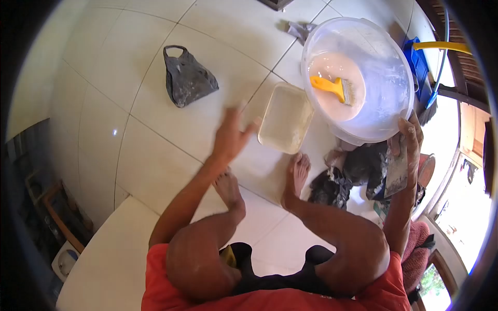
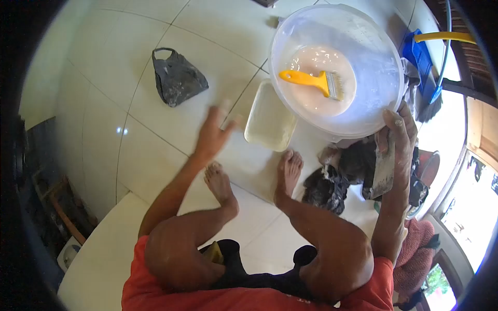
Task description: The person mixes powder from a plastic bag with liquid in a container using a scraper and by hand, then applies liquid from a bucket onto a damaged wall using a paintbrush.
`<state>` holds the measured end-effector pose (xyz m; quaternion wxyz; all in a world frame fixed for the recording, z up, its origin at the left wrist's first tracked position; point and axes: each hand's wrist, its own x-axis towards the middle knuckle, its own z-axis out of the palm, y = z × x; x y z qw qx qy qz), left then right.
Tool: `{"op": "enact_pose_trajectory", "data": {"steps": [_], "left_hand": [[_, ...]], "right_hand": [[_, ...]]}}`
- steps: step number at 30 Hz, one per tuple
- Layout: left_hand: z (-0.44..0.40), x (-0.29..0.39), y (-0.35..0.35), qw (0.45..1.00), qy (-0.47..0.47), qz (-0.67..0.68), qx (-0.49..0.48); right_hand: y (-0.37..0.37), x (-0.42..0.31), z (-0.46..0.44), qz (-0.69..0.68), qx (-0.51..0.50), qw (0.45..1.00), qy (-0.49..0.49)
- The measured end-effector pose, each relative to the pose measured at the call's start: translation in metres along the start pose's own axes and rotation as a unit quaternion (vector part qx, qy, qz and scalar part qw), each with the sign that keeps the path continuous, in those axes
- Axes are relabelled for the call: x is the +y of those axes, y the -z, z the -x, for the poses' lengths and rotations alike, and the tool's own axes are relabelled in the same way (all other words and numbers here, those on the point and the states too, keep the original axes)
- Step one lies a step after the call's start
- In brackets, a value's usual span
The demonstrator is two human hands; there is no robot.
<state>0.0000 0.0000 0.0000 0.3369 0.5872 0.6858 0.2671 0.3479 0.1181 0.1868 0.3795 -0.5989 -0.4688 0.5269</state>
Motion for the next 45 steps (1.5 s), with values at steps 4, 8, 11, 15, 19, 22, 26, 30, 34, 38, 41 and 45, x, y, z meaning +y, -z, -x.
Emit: {"op": "enact_pose_trajectory", "data": {"steps": [4, 8, 11, 15, 19, 22, 26, 30, 34, 38, 41, 45], "left_hand": [[-0.024, -0.015, -0.053, 0.993, 0.031, 0.057, -0.094], [-0.017, -0.041, -0.043, 0.991, 0.038, 0.106, -0.069], [-0.022, -0.064, -0.009, 0.994, 0.039, 0.092, -0.045], [-0.023, -0.099, 0.019, 0.993, 0.052, 0.107, 0.007], [-0.014, -0.099, 0.022, 0.978, 0.075, 0.196, 0.018], [0.014, -0.1, 0.019, 0.971, 0.059, 0.212, 0.093], [0.128, -0.075, 0.05, 0.985, 0.147, 0.081, 0.046], [0.282, -0.062, 0.047, 0.918, 0.325, 0.222, 0.046], [0.207, -0.054, -0.057, 0.944, 0.298, -0.058, 0.132], [0.214, -0.065, -0.086, 0.95, 0.214, -0.189, 0.129], [0.194, -0.048, -0.068, 0.898, 0.188, -0.387, 0.092], [0.197, -0.055, -0.075, 0.924, 0.203, -0.3, 0.122]], "right_hand": [[-0.01, 0.015, -0.011, 0.038, 0.052, 0.997, 0.038], [-0.018, 0.008, -0.012, 0.064, 0.039, 0.994, 0.081], [-0.012, 0.006, -0.026, 0.076, -0.015, 0.99, 0.119], [-0.032, -0.007, -0.041, 0.158, -0.11, 0.973, 0.13], [-0.066, -0.014, -0.046, 0.245, -0.161, 0.953, 0.08], [-0.085, -0.021, -0.043, 0.302, -0.221, 0.926, 0.058], [-0.103, -0.015, -0.04, 0.31, -0.237, 0.919, 0.052], [-0.115, -0.022, -0.04, 0.369, -0.269, 0.888, 0.051], [-0.123, -0.024, -0.049, 0.361, -0.295, 0.882, 0.068], [-0.129, -0.026, -0.05, 0.392, -0.287, 0.869, 0.091], [-0.127, -0.022, -0.054, 0.374, -0.302, 0.873, 0.085], [-0.136, -0.031, -0.048, 0.427, -0.297, 0.85, 0.083]]}}
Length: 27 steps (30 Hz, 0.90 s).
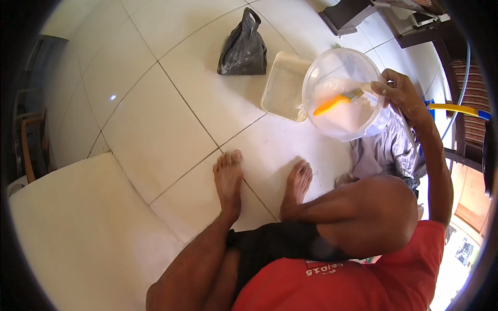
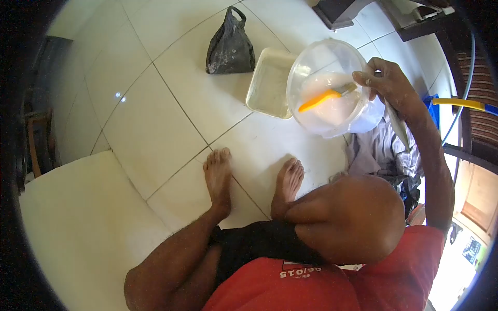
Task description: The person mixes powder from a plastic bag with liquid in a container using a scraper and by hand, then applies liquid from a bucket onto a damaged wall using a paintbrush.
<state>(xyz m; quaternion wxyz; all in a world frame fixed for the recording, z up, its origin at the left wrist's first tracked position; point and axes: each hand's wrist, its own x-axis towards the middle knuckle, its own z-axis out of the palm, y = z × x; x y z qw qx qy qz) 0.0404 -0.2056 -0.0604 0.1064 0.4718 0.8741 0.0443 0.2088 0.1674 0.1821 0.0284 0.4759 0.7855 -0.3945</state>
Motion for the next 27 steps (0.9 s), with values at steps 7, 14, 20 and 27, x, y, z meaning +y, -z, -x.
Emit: {"op": "enact_pose_trajectory", "data": {"steps": [7, 14, 20, 27], "left_hand": [[-0.001, 0.006, 0.005, 0.999, -0.005, -0.037, 0.02], [-0.003, 0.007, 0.003, 0.997, -0.013, -0.079, 0.009], [-0.002, -0.001, -0.019, 0.989, -0.003, -0.104, -0.103], [0.05, -0.1, 0.121, 0.744, 0.256, 0.606, 0.12]], "right_hand": [[-0.003, -0.008, -0.009, 0.034, -0.016, 0.999, 0.015], [-0.004, -0.004, -0.014, 0.056, 0.002, 0.998, 0.038], [-0.003, -0.008, -0.019, 0.089, -0.001, 0.995, 0.042], [-0.007, -0.023, -0.022, 0.11, -0.013, 0.994, 0.017]]}}
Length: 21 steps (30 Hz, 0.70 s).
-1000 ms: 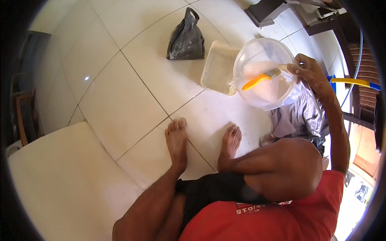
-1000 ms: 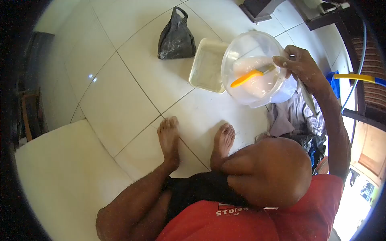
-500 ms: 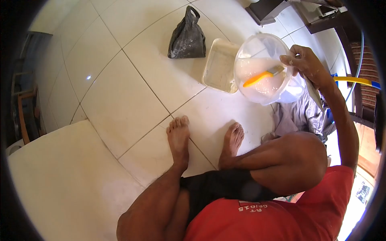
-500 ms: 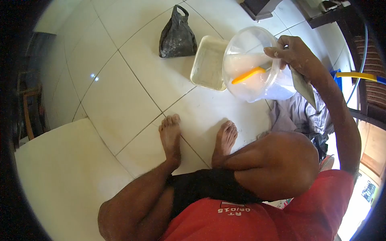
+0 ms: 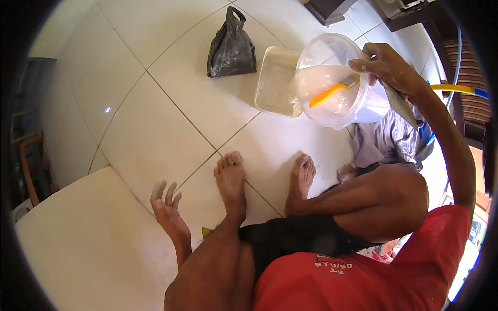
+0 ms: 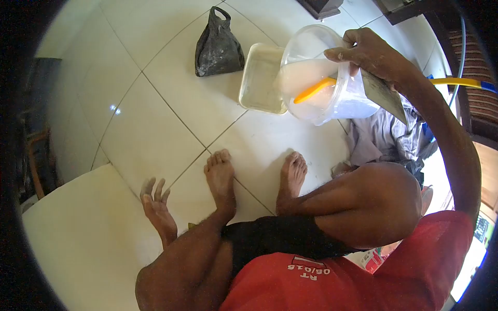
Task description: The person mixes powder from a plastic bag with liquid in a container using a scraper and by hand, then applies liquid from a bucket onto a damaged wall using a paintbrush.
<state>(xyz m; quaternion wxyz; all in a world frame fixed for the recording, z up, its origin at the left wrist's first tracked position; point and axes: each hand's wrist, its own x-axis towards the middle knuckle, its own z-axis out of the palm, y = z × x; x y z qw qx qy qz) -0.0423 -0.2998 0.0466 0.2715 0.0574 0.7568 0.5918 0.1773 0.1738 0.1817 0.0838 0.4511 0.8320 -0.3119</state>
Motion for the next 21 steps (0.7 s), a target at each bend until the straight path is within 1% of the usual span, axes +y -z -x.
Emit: {"op": "enact_pose_trajectory", "data": {"steps": [1, 2, 3, 5, 11, 17, 21], "left_hand": [[-0.005, 0.003, -0.003, 0.999, -0.016, 0.031, -0.005], [-0.015, 0.002, -0.01, 0.999, -0.037, 0.02, -0.034], [-0.021, 0.001, -0.015, 0.999, -0.035, 0.022, -0.035], [-0.031, -0.001, -0.025, 0.993, -0.067, 0.025, -0.091], [-0.046, 0.004, -0.05, 0.992, -0.054, 0.008, -0.11], [-0.051, -0.006, -0.057, 0.988, -0.048, -0.018, -0.149], [-0.053, -0.012, -0.06, 0.988, -0.04, -0.017, -0.148]], "right_hand": [[-0.001, 0.001, -0.001, -0.004, 0.001, 1.0, 0.005], [-0.001, 0.001, -0.001, -0.009, 0.0, 1.0, 0.01], [-0.001, 0.0, -0.001, -0.007, 0.0, 1.0, 0.007], [-0.001, -0.001, 0.0, -0.011, 0.001, 1.0, 0.005], [0.0, -0.005, 0.0, 0.003, -0.005, 0.999, -0.036], [-0.001, -0.002, -0.001, 0.018, 0.011, 0.999, -0.041], [0.002, -0.002, -0.001, 0.016, 0.0, 0.999, -0.041]]}}
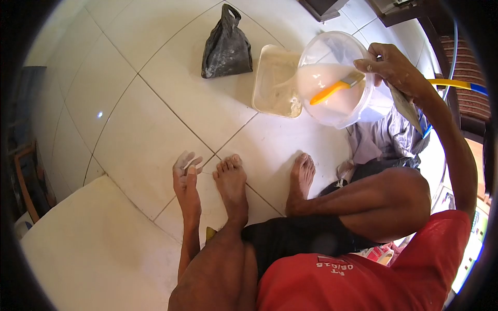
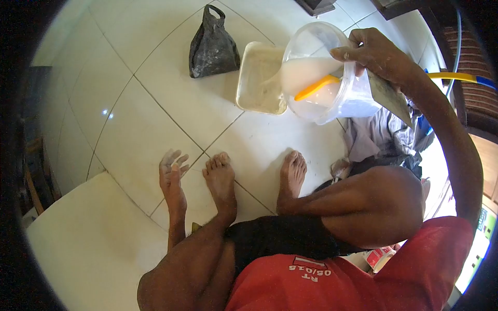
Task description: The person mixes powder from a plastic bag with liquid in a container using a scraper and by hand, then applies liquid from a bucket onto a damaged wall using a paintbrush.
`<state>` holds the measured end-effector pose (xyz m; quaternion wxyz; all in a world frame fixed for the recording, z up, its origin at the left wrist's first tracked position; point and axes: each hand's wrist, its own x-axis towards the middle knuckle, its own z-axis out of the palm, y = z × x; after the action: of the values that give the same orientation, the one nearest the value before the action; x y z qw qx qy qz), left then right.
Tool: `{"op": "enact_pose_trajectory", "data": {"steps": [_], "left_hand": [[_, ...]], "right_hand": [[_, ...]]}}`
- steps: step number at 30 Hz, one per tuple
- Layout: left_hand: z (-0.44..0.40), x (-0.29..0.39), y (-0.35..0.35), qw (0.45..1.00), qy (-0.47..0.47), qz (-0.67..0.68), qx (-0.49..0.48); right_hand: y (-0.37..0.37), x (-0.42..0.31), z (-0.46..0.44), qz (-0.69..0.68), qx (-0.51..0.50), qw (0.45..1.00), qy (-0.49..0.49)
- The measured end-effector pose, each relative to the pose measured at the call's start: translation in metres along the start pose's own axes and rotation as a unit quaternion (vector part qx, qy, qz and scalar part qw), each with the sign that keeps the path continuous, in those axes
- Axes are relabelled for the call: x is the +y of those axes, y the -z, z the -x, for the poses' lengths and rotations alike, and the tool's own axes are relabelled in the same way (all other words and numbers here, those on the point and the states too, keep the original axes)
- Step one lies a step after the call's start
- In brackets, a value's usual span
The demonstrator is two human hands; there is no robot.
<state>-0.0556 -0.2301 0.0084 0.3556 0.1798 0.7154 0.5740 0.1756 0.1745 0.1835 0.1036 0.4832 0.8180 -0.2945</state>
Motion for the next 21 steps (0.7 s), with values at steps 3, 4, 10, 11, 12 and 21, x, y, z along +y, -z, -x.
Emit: {"op": "enact_pose_trajectory", "data": {"steps": [3, 4, 10, 11, 12, 21], "left_hand": [[-0.001, -0.004, -0.002, 1.0, 0.013, 0.012, -0.002], [0.0, -0.006, -0.002, 1.0, 0.011, 0.01, -0.009], [0.0, -0.012, -0.005, 1.0, 0.017, 0.016, -0.015], [0.001, -0.013, -0.005, 1.0, 0.014, 0.019, -0.015], [0.0, -0.013, -0.005, 1.0, 0.015, 0.018, -0.015], [-0.004, -0.013, -0.008, 0.999, 0.018, 0.027, -0.037]], "right_hand": [[0.002, 0.001, 0.001, 0.009, -0.003, 1.0, 0.004], [0.002, 0.002, 0.004, 0.007, 0.012, 1.0, 0.009], [0.005, 0.003, 0.005, 0.004, 0.01, 1.0, 0.017], [0.005, 0.003, 0.006, 0.005, 0.008, 1.0, 0.018], [0.004, 0.002, 0.005, 0.005, 0.008, 1.0, 0.018], [0.003, -0.003, 0.009, 0.009, 0.018, 1.0, 0.017]]}}
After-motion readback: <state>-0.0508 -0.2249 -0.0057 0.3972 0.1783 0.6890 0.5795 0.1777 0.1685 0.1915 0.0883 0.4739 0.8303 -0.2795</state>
